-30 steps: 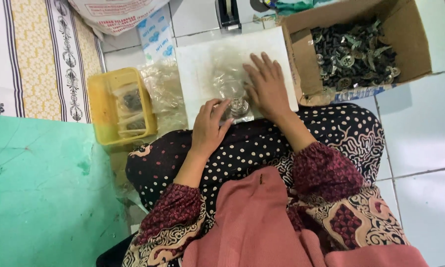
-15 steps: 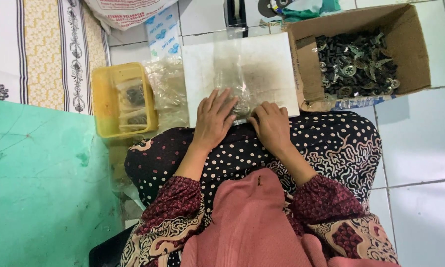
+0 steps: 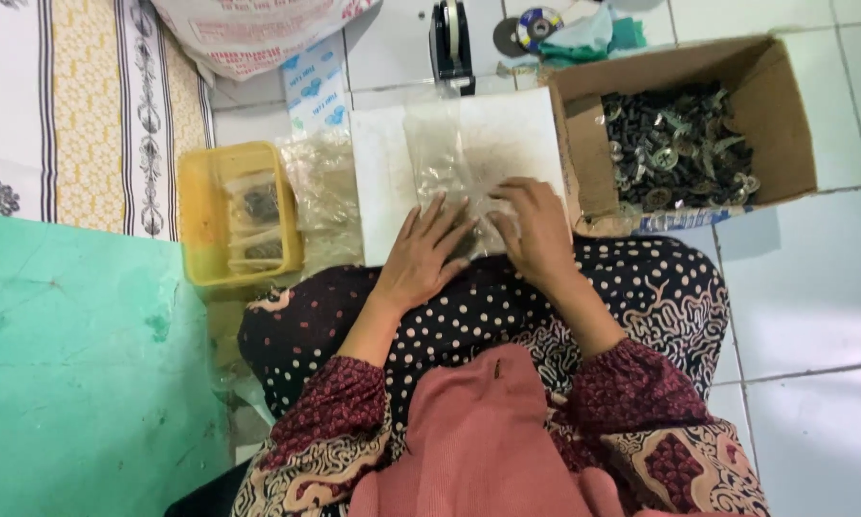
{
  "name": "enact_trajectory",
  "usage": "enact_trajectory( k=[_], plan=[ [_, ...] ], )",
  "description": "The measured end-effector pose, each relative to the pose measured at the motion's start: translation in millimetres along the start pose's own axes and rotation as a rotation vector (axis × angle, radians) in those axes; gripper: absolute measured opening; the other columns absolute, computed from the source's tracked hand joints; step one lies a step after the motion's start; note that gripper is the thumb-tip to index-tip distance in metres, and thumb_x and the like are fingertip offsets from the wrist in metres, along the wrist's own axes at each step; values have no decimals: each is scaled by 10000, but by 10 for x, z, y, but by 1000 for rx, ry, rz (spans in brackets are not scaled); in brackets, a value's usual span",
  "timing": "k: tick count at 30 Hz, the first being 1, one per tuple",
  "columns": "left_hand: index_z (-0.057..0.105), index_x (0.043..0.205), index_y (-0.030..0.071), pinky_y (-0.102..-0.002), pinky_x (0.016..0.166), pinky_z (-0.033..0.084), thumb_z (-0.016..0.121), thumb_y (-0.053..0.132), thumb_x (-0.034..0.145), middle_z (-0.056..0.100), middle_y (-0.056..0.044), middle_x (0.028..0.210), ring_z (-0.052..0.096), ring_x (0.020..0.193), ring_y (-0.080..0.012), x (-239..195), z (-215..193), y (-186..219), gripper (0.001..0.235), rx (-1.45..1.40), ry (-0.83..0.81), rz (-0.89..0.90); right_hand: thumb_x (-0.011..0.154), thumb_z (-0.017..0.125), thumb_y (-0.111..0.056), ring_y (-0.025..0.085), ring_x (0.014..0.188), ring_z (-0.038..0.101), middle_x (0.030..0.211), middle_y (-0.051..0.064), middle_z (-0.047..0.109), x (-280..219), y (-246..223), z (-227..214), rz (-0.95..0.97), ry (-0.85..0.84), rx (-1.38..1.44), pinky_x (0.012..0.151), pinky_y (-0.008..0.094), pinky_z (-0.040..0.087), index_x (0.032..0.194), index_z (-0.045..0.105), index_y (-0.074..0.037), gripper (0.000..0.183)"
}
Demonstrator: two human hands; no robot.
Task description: The person sorts small metal buttons from a cardboard box into a plastic bag, then seals the bag using a handheld heat sealer. The person then sorts small black cylindrical objects from the box onto a white board and places them into another plastic bag.
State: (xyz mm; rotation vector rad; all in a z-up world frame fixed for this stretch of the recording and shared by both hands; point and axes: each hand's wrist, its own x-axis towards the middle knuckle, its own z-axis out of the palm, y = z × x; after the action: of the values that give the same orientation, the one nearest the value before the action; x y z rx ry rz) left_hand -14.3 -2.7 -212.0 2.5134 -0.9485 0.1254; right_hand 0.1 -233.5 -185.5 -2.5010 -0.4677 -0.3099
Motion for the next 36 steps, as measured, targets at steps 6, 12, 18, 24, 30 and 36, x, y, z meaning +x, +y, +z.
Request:
enact_trajectory(
  k=[6,12,18,24,30,36],
  plan=[
    [554,1440,168,-635,1204,221,428,641,1015,452,-119,1560,311,1511,-392,14,84,-53,648,0,-22,-7,1017,549,-393,415,1487,365,1566,94,513,544,-117,21,-154,-422,-164,1195,655,237,1498,530,-219,511],
    [423,1559,302,-612,1229,169,401,638,1019,328,-14,1664,245,1550,-332,127,16,-151,637,-23,-3,-34,1089,549,-137,315,951,654,1118,157,658,1122,665,297,181,110,284,786,420,547,1338,639,-55,277],
    [470,1514,292,-582,1252,150,365,695,997,342,8,1664,241,1562,-297,306,213,-241,664,-20,-14,-3,1114,527,-439,240,798,644,901,40,577,1491,1028,675,375,-69,148,701,421,521,1118,733,-97,399],
    [447,1539,284,-551,1259,188,392,760,942,335,28,1674,224,1573,-280,329,231,-203,765,-77,-29,16,980,716,-290,271,794,731,877,81,725,1653,580,619,398,-160,253,696,420,542,994,770,-98,199],
    [494,1503,206,-587,1241,265,423,787,892,384,-34,1647,269,1552,-352,397,162,-114,846,-162,0,57,940,808,-257,316,768,707,882,85,748,1689,551,128,320,-94,78,685,413,522,953,758,-111,155],
    [459,1533,178,-646,1209,256,326,787,921,406,-100,1621,283,1531,-399,435,113,-139,874,-169,42,-16,1058,659,-82,349,1006,622,1031,139,584,1374,147,-25,-39,225,142,843,402,518,1186,649,-46,134]
  ],
)
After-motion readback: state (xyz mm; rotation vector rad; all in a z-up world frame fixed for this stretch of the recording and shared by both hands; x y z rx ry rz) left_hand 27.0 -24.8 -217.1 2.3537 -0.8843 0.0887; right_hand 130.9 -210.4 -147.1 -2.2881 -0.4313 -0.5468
